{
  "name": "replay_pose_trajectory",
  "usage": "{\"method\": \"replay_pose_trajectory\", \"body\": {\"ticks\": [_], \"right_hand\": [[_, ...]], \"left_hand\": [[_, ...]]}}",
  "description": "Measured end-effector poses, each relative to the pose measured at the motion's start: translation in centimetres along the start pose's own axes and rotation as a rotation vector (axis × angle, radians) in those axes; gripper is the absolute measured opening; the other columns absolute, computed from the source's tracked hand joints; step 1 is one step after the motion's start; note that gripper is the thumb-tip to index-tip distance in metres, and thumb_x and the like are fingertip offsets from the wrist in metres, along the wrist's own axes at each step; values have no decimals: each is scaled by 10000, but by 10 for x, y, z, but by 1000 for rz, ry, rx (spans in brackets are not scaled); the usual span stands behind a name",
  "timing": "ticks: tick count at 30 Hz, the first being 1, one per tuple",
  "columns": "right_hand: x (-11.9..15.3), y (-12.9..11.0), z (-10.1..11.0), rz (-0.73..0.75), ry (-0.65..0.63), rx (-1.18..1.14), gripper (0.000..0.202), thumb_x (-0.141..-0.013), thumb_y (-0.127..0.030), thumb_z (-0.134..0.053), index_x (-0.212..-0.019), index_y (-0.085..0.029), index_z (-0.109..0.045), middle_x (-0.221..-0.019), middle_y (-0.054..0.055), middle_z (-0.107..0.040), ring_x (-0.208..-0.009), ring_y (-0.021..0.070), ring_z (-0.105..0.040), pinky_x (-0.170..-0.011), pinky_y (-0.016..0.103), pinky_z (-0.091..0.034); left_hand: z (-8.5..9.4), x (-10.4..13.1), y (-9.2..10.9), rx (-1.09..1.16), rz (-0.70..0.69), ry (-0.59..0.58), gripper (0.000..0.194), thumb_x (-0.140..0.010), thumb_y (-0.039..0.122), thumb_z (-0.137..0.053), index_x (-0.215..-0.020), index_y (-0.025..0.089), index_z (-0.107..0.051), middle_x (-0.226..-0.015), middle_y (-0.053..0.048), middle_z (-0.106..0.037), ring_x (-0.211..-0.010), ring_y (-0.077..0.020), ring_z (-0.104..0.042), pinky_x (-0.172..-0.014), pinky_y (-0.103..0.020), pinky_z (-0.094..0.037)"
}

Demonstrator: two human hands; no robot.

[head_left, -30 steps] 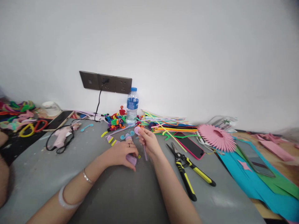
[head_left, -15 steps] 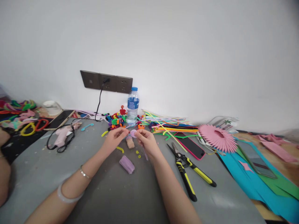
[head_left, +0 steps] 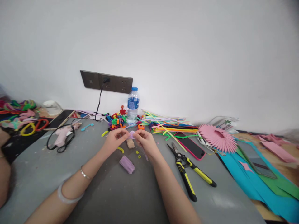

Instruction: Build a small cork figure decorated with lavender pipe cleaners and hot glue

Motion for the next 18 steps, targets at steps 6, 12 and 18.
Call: {"method": "replay_pose_trajectory", "body": {"ticks": [6,12,18], "right_hand": [[-1,2,1,9,8,30,358,-659,-478,-793,-685,-173,-608,-469,-76,-451,-415,62,-316,-425,220,-212],[-1,2,0,9,-12,68,373,-651,-496,-798,-682,-177,-607,-466,-76,-453,-408,64,-328,-417,220,-227],[-1,5,1,-4,-17,102,378,-655,-507,-795,-685,-173,-619,-471,-76,-460,-412,61,-329,-416,215,-240]], "left_hand": [[1,0,-1,-8,-1,33,345,-821,481,-591,-737,159,-684,-711,-30,-678,-693,-169,-587,-626,-253,-434],[-1,0,-5,-22,4,-1,303,-766,465,-695,-801,165,-724,-750,-34,-719,-679,-165,-606,-606,-250,-440],[-2,-1,-4,78,65,-32,386,-706,549,-732,-758,167,-719,-725,-34,-721,-666,-174,-626,-639,-270,-507]]}}
Point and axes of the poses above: each hand's wrist, its own x-axis away from the middle knuckle, its own z-axis out of the back of the hand, y = z × x, the point moved 1 cm from there along -x, towards the middle knuckle
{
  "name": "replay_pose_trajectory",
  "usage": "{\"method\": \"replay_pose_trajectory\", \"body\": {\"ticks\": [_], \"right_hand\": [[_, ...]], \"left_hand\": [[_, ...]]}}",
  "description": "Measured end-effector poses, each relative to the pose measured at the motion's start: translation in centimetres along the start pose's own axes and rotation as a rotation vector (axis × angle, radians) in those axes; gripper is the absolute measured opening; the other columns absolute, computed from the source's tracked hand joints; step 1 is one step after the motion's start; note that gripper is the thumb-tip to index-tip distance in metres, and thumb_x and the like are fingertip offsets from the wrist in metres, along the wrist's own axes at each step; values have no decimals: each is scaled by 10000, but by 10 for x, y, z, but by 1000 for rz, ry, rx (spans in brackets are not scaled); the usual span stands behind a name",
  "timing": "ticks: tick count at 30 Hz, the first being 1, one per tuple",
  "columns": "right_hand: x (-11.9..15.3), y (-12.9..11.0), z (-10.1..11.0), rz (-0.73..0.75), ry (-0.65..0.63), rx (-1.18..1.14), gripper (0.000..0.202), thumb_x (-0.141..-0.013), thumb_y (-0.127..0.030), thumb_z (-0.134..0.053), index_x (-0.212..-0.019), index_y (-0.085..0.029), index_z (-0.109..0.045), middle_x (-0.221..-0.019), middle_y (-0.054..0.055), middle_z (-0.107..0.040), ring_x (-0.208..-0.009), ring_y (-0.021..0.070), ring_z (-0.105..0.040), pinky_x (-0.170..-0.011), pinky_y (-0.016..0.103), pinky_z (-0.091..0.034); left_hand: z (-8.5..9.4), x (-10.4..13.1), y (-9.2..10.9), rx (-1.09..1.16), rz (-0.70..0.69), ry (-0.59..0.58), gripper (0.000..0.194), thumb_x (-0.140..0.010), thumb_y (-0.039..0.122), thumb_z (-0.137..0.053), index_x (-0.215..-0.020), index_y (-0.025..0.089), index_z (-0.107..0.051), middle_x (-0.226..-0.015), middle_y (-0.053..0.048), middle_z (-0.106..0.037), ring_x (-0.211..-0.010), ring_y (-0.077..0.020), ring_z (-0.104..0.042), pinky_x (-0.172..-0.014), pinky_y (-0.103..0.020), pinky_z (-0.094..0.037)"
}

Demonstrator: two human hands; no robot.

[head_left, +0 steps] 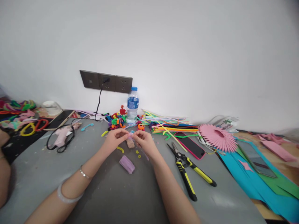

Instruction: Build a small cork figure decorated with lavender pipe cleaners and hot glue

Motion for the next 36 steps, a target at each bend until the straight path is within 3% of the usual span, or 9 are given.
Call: {"method": "replay_pose_trajectory", "body": {"ticks": [24,29,33,36], "right_hand": [[1,1,1,-13,-19,-41,332,-680,-461,-796,-743,-170,-650,-534,-67,-499,-440,61,-358,-425,203,-265],[9,-10,9,-72,-214,69,335,-710,-386,-804,-934,-190,-650,-791,-19,-647,-483,49,-431,-421,174,-290],[13,-19,23,-111,-302,166,337,-773,-389,-751,-1013,-194,-616,-728,-23,-667,-442,64,-470,-408,179,-328],[14,-24,33,-64,-334,72,301,-823,-365,-707,-1060,-199,-623,-730,-24,-673,-456,62,-486,-435,177,-340]], "left_hand": [[2,2,2,149,143,1,364,-646,503,-794,-695,153,-707,-641,-10,-654,-591,-126,-536,-537,-227,-405],[4,1,-5,150,171,5,319,-671,462,-798,-705,156,-713,-605,12,-621,-527,-87,-467,-484,-208,-327],[5,0,-9,217,207,14,324,-646,451,-822,-720,152,-722,-587,4,-631,-482,-70,-439,-454,-202,-320],[4,-1,-5,304,251,35,338,-592,440,-862,-692,148,-723,-584,-4,-647,-497,-74,-492,-471,-196,-370]]}}
Point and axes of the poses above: each hand's wrist, its own x-axis away from the middle knuckle, its own z-axis out of the back of the hand, y = z × x, the point moved 1 cm from there along -x, towards the middle knuckle
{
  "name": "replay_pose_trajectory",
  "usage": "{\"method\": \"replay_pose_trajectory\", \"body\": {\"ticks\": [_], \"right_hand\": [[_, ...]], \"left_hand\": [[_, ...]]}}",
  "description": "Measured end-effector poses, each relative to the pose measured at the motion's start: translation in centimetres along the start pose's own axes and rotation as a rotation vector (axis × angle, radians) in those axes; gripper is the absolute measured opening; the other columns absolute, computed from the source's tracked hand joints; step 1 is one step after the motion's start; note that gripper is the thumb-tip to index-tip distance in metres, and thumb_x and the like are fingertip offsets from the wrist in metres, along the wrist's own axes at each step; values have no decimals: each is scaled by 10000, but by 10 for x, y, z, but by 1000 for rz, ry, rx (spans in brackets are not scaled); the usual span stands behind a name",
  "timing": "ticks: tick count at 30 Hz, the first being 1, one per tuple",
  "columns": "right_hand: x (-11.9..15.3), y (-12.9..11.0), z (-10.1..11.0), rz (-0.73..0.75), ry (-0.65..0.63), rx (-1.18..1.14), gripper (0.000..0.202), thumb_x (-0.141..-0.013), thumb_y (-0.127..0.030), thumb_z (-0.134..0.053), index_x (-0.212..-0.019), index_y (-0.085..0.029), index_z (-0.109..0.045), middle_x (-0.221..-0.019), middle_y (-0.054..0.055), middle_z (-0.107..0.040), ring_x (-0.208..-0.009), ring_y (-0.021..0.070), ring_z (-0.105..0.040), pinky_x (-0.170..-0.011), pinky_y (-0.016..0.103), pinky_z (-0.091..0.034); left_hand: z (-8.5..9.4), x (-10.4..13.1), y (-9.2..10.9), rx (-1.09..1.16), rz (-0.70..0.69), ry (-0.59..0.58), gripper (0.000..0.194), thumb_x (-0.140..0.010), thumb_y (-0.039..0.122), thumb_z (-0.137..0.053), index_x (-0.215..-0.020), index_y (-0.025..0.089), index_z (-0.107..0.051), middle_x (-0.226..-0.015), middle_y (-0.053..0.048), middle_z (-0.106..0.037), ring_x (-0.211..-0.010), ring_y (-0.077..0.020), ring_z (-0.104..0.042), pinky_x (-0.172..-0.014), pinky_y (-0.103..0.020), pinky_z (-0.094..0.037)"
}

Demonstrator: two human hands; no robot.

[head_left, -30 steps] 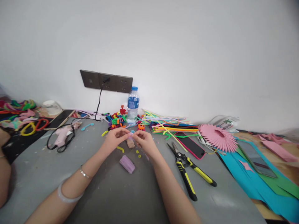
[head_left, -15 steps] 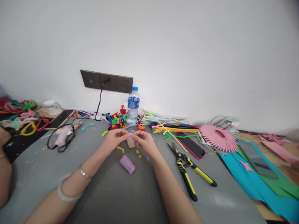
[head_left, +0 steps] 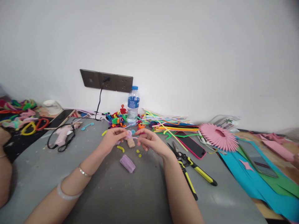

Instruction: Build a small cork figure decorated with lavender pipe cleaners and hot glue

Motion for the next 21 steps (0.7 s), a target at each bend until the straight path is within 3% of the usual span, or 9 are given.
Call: {"method": "replay_pose_trajectory", "body": {"ticks": [5,10,15,21], "right_hand": [[-5,1,0,12,-23,-321,207,-788,-353,-723,-848,-156,-704,-747,22,-673,-616,109,-585,-553,207,-431],[-19,11,-17,176,79,-454,246,-699,-327,-820,-883,-202,-715,-760,7,-681,-734,146,-616,-716,264,-486],[-26,19,-25,252,248,-449,297,-675,-384,-852,-856,-210,-693,-624,-41,-607,-596,107,-543,-617,230,-446],[-29,25,-25,180,268,-387,282,-696,-376,-833,-781,-184,-645,-661,-25,-644,-578,96,-559,-598,223,-458]], "left_hand": [[-6,2,6,197,92,10,408,-463,427,-930,-678,137,-739,-592,-6,-671,-531,-85,-571,-527,-196,-460],[-9,2,5,306,90,45,412,-420,391,-952,-658,131,-739,-588,4,-671,-533,-82,-589,-547,-191,-484],[-12,5,5,310,63,82,412,-411,386,-953,-651,133,-733,-588,5,-686,-532,-87,-606,-571,-199,-505],[-14,7,8,315,57,128,444,-375,406,-954,-648,138,-730,-566,3,-689,-531,-102,-618,-576,-212,-508]]}}
Point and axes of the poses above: each hand's wrist, its own x-axis away from the middle knuckle, its own z-axis out of the back of the hand, y = z × x, the point moved 1 cm from there along -x, towards the middle knuckle
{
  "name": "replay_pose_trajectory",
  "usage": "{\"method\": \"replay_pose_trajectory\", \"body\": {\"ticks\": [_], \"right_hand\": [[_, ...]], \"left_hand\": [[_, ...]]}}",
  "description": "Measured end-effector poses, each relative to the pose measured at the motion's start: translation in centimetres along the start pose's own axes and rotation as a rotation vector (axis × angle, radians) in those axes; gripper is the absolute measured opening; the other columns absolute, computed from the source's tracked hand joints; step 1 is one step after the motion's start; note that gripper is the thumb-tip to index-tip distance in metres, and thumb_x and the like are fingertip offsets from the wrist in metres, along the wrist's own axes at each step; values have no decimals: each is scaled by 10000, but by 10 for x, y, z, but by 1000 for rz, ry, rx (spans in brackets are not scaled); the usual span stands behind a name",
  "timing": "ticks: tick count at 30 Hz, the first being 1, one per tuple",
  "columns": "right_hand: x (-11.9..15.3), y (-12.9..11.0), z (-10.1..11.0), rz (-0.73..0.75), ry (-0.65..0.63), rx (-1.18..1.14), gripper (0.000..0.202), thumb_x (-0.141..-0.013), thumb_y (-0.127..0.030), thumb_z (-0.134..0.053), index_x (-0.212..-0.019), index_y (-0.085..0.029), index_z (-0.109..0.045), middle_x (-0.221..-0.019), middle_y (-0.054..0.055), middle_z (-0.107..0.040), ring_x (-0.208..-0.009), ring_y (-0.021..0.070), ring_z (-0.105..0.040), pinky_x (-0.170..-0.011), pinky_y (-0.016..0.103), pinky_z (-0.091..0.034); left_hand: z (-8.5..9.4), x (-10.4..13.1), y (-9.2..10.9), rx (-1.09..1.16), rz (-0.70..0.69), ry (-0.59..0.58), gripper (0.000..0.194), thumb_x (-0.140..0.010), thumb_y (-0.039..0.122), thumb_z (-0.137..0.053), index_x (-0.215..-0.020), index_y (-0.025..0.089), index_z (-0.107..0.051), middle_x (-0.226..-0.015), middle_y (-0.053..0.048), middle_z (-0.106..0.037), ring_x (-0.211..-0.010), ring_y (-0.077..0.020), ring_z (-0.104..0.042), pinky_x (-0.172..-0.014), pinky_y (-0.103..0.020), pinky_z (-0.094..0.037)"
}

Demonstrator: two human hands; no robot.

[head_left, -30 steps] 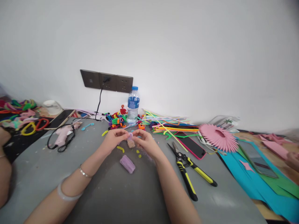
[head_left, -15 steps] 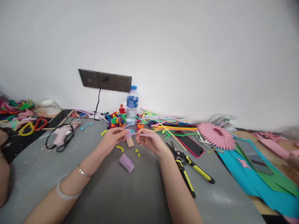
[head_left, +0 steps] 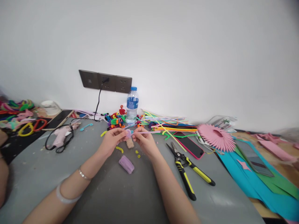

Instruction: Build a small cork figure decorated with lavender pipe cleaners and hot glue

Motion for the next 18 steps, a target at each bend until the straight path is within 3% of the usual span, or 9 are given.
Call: {"method": "replay_pose_trajectory", "body": {"ticks": [10,18], "right_hand": [[2,0,3,-98,-22,159,293,-681,-404,-834,-734,-159,-681,-614,-10,-668,-515,97,-577,-536,221,-462],[2,-3,1,-64,56,68,298,-640,-403,-858,-689,-163,-687,-604,-15,-658,-517,87,-572,-523,204,-451]], "left_hand": [[4,-1,-5,-115,-8,-146,347,-518,404,-922,-653,139,-743,-590,-7,-694,-552,-97,-620,-578,-195,-506],[7,-3,-6,-87,13,-193,366,-561,405,-908,-792,150,-781,-704,-37,-754,-638,-129,-680,-656,-226,-548]]}}
Point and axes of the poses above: each hand's wrist, its own x-axis away from the middle knuckle, its own z-axis out of the back of the hand, y = z × x, the point moved 1 cm from there along -x, towards the middle knuckle
